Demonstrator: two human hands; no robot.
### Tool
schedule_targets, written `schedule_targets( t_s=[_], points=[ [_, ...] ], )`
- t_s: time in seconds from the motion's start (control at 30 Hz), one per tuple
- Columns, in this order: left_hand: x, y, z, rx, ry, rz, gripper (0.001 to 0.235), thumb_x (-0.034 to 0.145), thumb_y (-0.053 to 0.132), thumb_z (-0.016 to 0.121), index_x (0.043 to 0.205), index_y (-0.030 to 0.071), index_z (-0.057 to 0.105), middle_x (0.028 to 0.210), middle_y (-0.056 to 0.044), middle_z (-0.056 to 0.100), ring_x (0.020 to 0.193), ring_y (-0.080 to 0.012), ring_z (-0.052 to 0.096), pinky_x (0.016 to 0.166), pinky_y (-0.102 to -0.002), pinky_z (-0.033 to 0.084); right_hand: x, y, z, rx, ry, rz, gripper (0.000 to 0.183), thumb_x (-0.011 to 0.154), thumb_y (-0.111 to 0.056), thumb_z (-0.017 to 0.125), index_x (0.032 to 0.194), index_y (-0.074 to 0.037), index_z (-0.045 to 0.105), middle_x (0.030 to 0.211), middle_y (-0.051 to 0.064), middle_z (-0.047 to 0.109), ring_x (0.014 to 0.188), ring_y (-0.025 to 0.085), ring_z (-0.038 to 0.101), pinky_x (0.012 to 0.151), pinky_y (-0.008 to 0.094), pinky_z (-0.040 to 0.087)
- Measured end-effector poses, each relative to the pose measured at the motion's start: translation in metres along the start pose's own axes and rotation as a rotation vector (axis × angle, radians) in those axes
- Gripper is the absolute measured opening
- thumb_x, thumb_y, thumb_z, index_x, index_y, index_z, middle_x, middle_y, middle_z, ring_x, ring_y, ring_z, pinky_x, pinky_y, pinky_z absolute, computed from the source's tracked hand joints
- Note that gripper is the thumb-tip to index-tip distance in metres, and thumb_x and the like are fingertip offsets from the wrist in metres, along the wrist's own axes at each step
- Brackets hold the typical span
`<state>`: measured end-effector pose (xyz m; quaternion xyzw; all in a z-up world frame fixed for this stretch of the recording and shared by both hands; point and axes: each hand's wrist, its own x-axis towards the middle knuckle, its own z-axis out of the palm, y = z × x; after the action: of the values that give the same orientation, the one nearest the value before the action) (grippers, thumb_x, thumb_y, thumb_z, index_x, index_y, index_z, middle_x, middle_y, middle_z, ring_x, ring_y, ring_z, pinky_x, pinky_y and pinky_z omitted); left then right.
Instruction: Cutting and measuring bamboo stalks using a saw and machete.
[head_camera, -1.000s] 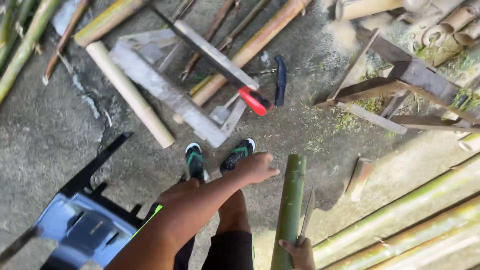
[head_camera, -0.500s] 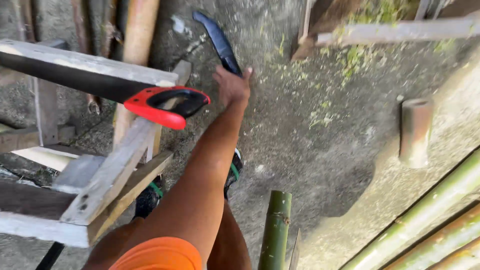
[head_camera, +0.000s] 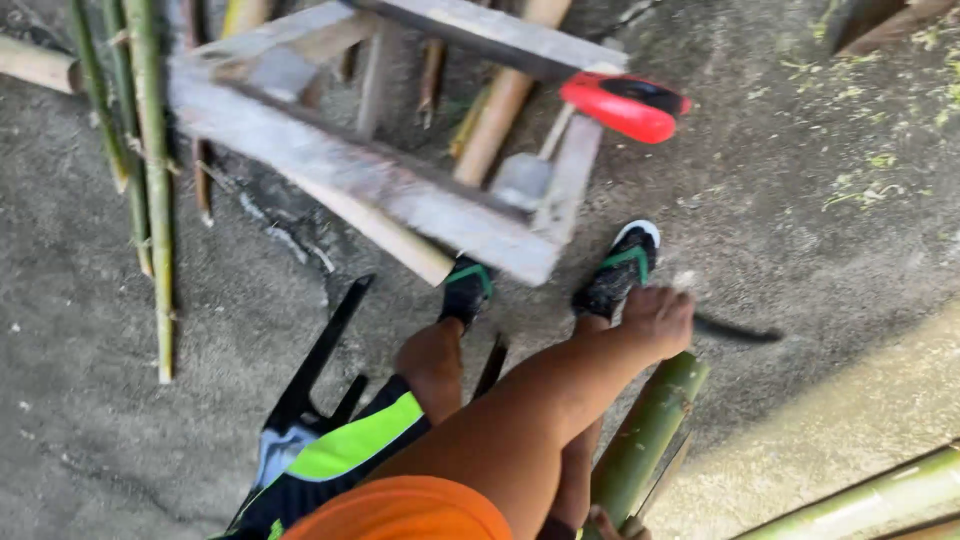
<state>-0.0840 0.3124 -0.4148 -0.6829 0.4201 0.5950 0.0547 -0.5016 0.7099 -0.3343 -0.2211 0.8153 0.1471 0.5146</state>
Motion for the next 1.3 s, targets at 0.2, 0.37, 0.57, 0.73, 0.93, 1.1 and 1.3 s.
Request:
schedule_targets(
  t_s=[0.2, 0.37, 0.57, 0.73, 0.93, 1.1, 1.3],
  points=[
    [-0.127, -0.258, -0.009, 0.281, 0.036, -0.194, 0.019, 0.079, 0.023, 0.07, 0.097, 0.023, 0.076, 0.096, -0.012, 0.071, 0.097, -0.0298, 0.068, 0.084, -0.047, 0.051, 0.013, -0.031, 0.019, -0.21, 0.102, 0.069, 0.091, 0.057, -0.026, 0.1, 0.116, 0.028, 0.057, 0.113, 0.035, 0.073, 0.101, 0.039, 0.075, 0.09, 0.046, 0.06],
    [-0.207, -0.482, -0.076, 0.504, -0.086, -0.494, 0.039, 0.088, 0.025, 0.067, 0.124, 0.012, 0.06, 0.119, -0.014, 0.063, 0.114, -0.03, 0.059, 0.096, -0.051, 0.044, 0.037, -0.026, 0.017, -0.44, 0.208, -0.01, 0.093, 0.058, -0.027, 0.102, 0.12, 0.025, 0.056, 0.115, 0.034, 0.069, 0.102, 0.039, 0.073, 0.092, 0.044, 0.059],
    [-0.241, -0.568, -0.035, 0.57, -0.07, -0.704, 0.066, 0.088, 0.029, 0.061, 0.147, 0.017, 0.035, 0.149, -0.016, 0.041, 0.143, -0.0438, 0.037, 0.114, -0.066, 0.017, -0.033, -0.122, 0.044, -0.301, 0.117, -0.07, 0.081, 0.061, -0.02, 0.094, 0.115, 0.023, 0.052, 0.104, 0.033, 0.071, 0.091, 0.038, 0.073, 0.079, 0.047, 0.059],
    [-0.33, -0.438, -0.002, 0.154, -0.164, -0.215, 0.041, 0.087, 0.045, 0.066, 0.101, 0.008, 0.073, 0.118, -0.018, 0.066, 0.117, -0.0355, 0.061, 0.1, -0.053, 0.049, -0.101, -0.15, 0.036, -0.376, 0.046, -0.141, 0.064, 0.07, -0.015, 0.092, 0.109, 0.022, 0.056, 0.095, 0.03, 0.072, 0.082, 0.034, 0.07, 0.069, 0.048, 0.059],
    [-0.377, -0.388, 0.048, 0.151, -0.6, -0.207, 0.029, 0.097, 0.027, 0.055, 0.104, 0.007, 0.075, 0.107, -0.017, 0.075, 0.105, -0.0342, 0.073, 0.092, -0.052, 0.054, -0.038, -0.119, 0.012, -0.294, -0.035, -0.172, 0.048, 0.071, -0.01, 0.09, 0.095, 0.02, 0.061, 0.082, 0.025, 0.071, 0.067, 0.026, 0.066, 0.056, 0.046, 0.055],
    [-0.37, -0.391, 0.096, 0.145, -0.564, -0.168, 0.034, 0.098, 0.031, 0.054, 0.108, 0.006, 0.076, 0.111, -0.018, 0.074, 0.106, -0.0342, 0.072, 0.088, -0.051, 0.058, -0.065, -0.154, -0.002, -0.325, 0.049, -0.21, 0.056, 0.071, -0.015, 0.093, 0.099, 0.02, 0.058, 0.084, 0.027, 0.071, 0.068, 0.028, 0.067, 0.056, 0.045, 0.056],
    [-0.329, -0.43, 0.127, 0.061, -0.513, -0.182, 0.04, 0.097, 0.04, 0.056, 0.12, 0.01, 0.071, 0.122, -0.017, 0.069, 0.115, -0.0354, 0.067, 0.095, -0.054, 0.053, -0.057, -0.222, -0.01, -0.221, 0.04, -0.266, 0.06, 0.063, -0.017, 0.095, 0.099, 0.019, 0.063, 0.083, 0.026, 0.074, 0.069, 0.03, 0.072, 0.061, 0.043, 0.061]
  ],
)
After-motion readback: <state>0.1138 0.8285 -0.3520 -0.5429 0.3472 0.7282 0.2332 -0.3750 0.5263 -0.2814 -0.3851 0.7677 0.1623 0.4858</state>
